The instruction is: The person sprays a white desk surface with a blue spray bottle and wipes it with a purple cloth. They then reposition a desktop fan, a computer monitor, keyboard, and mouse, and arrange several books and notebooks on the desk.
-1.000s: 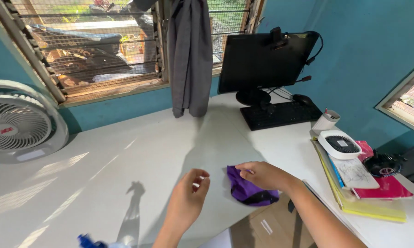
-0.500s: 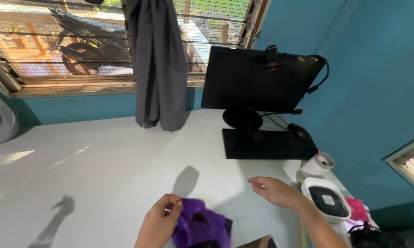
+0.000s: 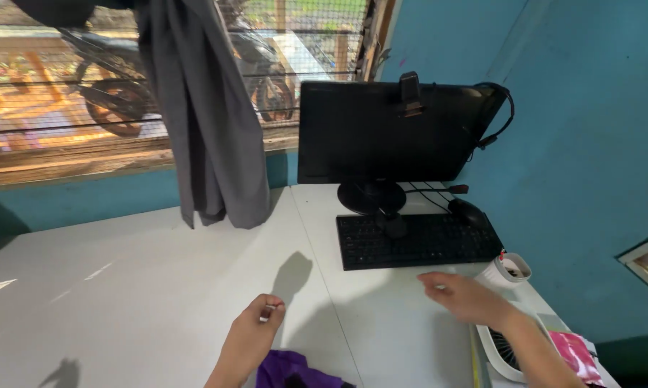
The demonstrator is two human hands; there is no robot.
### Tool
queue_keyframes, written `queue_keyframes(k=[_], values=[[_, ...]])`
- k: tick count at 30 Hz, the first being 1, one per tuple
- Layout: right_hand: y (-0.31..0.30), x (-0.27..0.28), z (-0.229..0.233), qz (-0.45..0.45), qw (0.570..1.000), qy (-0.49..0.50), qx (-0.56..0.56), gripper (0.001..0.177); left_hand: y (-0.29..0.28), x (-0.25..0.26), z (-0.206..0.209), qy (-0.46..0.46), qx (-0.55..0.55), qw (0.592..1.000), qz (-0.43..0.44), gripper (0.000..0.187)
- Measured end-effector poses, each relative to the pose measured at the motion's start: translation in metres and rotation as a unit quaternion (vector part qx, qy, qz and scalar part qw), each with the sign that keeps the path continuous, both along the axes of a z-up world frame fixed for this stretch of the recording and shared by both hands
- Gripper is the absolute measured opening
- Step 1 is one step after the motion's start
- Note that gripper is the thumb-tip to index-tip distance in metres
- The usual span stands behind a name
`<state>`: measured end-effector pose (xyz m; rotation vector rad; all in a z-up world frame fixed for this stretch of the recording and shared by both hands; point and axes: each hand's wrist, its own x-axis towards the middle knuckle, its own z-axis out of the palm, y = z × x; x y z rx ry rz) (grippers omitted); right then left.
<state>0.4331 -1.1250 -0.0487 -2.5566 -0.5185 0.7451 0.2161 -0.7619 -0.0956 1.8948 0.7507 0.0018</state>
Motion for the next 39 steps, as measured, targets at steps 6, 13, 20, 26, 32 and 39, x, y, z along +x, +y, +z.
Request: queue_keyframes(k=[6, 13, 20, 26, 32, 39], values=[[-0.030, 0.071, -0.016, -0.147, 0.989, 0.025, -0.015, 0.053, -0.012, 0.071, -0.002, 0.037, -0.044, 0.997, -0.045, 0.039], [-0.064, 0.228, -0.064, -0.252, 0.966, -0.060, 0.010, 0.051, -0.034, 0.173, -0.039, 0.060, -0.033, 0.997, -0.046, 0.052], [-0.139, 0.320, -0.100, -0.329, 0.939, 0.092, -0.032, 0.066, -0.059, 0.255, -0.071, 0.066, -0.081, 0.994, 0.006, 0.061], [-0.167, 0.346, -0.121, -0.293, 0.944, 0.114, -0.098, 0.088, -0.069, 0.292, -0.078, 0.134, -0.013, 0.991, -0.001, 0.057], [-0.174, 0.355, -0.146, -0.292, 0.951, 0.085, -0.065, 0.092, -0.072, 0.304, -0.080, 0.151, 0.021, 0.988, 0.031, 0.056], [-0.167, 0.349, -0.131, -0.325, 0.937, 0.119, -0.050, 0.082, -0.071, 0.300, -0.071, 0.168, -0.046, 0.980, 0.093, 0.057]])
